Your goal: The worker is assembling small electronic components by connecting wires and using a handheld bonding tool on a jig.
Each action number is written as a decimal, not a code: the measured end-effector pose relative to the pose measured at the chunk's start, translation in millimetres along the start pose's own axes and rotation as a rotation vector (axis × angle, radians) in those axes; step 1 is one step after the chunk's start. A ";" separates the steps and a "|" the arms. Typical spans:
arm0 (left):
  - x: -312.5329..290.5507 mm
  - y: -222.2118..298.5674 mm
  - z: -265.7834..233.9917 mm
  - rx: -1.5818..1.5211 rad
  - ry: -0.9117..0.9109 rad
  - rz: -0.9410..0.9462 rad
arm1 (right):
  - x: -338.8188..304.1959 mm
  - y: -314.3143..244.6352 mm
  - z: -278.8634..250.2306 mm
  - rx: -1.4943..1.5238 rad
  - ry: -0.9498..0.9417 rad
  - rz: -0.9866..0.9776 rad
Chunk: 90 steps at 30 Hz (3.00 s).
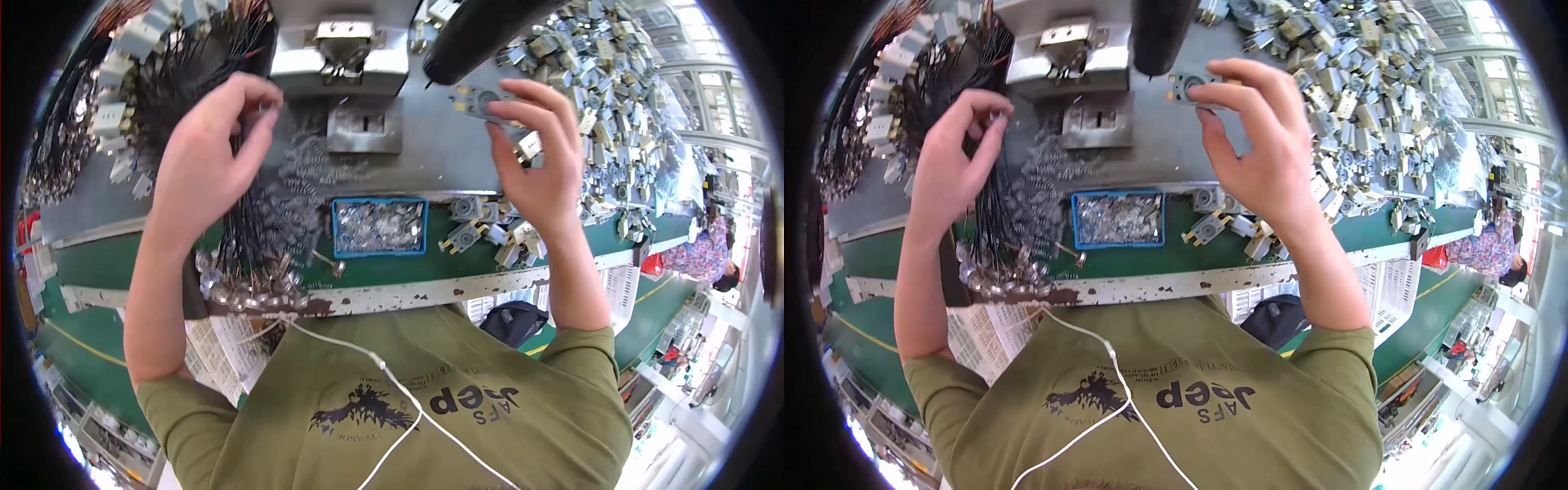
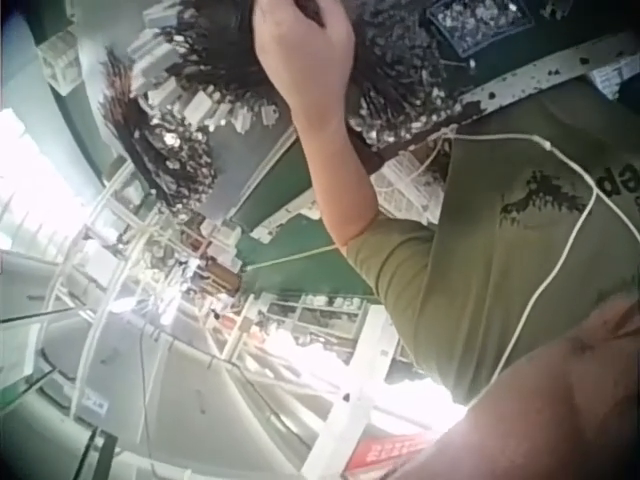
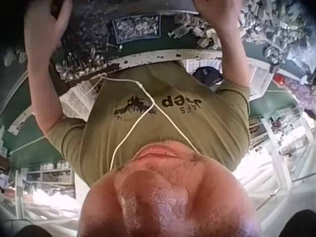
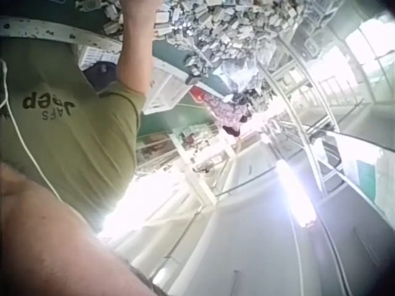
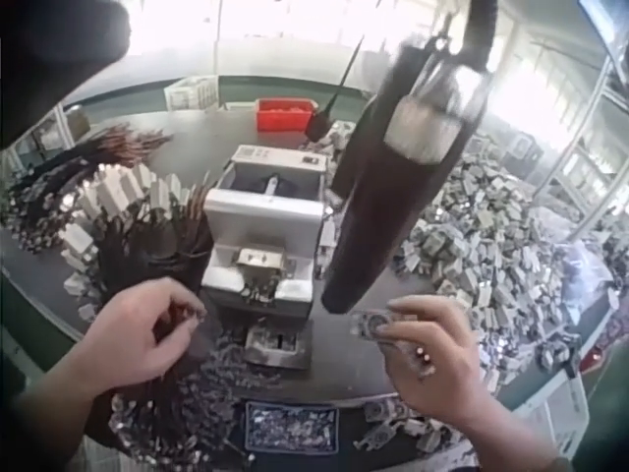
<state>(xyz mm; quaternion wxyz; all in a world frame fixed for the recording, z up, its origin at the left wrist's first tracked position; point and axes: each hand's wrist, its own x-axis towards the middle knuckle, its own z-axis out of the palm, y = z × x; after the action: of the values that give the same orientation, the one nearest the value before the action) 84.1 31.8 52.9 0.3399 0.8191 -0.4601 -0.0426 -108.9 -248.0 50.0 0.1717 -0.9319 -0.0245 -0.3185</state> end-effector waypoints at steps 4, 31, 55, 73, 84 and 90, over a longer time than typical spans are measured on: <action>2.7 0.4 -8.0 -0.022 0.018 -0.064 | 4.5 -25.6 14.7 0.230 -0.077 0.053; -14.5 17.3 -21.1 -0.083 -0.016 -0.264 | -18.8 -70.6 58.5 0.252 -0.429 -0.312; 34.4 12.9 45.7 0.063 -0.016 0.364 | -29.5 -36.5 31.4 0.298 -0.434 0.193; 31.4 21.5 53.5 0.101 -0.025 0.339 | -37.6 -44.2 18.4 0.601 -0.345 0.189; 9.7 24.4 14.3 -0.008 -0.308 0.380 | -19.8 -34.9 25.0 0.879 -0.619 0.698; 12.8 25.9 -0.4 -0.028 -0.252 0.381 | -22.4 -40.7 50.8 1.473 -0.545 0.828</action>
<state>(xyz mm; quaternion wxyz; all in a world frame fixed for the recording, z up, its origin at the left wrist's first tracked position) 72.8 13.0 71.8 0.2929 0.7008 -0.6447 -0.0858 -103.3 -191.3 11.4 0.8175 -0.5624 0.0758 0.0985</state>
